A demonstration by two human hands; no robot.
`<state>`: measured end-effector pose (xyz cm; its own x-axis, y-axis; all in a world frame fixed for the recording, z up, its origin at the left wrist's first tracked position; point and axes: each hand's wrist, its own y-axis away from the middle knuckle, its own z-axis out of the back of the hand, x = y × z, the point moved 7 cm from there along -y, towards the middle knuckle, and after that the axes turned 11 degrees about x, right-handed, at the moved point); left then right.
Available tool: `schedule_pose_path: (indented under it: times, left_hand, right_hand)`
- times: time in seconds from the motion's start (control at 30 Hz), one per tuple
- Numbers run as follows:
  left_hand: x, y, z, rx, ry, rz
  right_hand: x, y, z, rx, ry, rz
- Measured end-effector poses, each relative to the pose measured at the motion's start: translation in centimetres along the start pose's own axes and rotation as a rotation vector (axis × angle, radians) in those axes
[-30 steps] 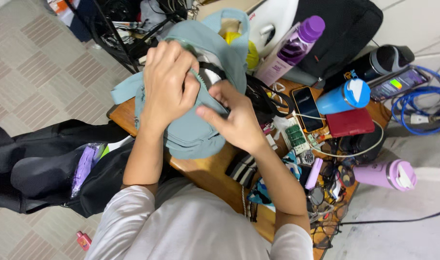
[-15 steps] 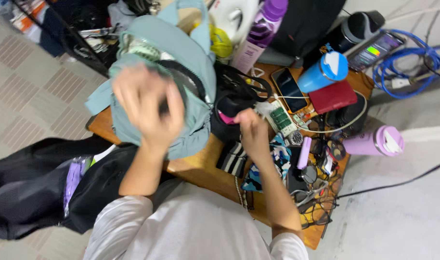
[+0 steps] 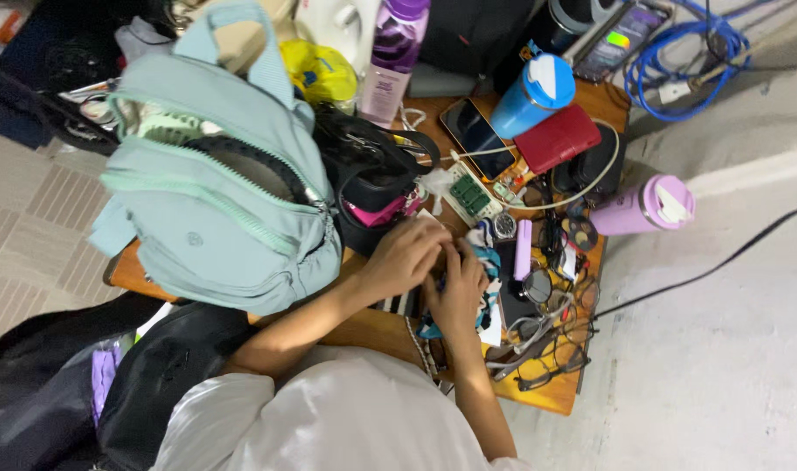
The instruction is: The person packs a small mint-green backpack at a cluttered desk, placing a purple pouch, a pink box, a red wallet and a patterned cloth inside and zipping it. They then open a beige handbag and continue placing small items, including a black case and the cloth, into it.
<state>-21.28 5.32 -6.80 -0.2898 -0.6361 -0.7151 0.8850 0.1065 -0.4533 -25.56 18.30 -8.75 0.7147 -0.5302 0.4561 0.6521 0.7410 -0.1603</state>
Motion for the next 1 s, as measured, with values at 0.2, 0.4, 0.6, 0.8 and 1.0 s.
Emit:
schedule_pose_path:
  times: [0.2, 0.4, 0.6, 0.8, 1.0]
  left_hand:
    - [3.0, 0.5, -3.7, 0.229, -0.145, 0.066]
    - [3.2, 0.3, -5.0, 0.315, -0.243, 0.083]
    - [3.5, 0.1, -4.9, 0.376, -0.263, 0.178]
    - [3.3, 0.4, -4.5, 0.311, -0.268, 0.166]
    - [3.8, -1.0, -4.1, 0.165, -0.088, 0.194]
  right_hand:
    - [-1.8, 1.4, -0.1, -0.083, -0.162, -0.026]
    - [-2.5, -0.5, -0.1, -0.123, 0.040, -0.096]
    - [-5.5, -1.6, -1.8, -0.158, -0.288, -0.048]
    - [-6.8, -1.2, -1.6, -0.261, -0.686, -0.096]
    - [-3.3, 0.3, 1.0, -0.274, -0.279, -0.022]
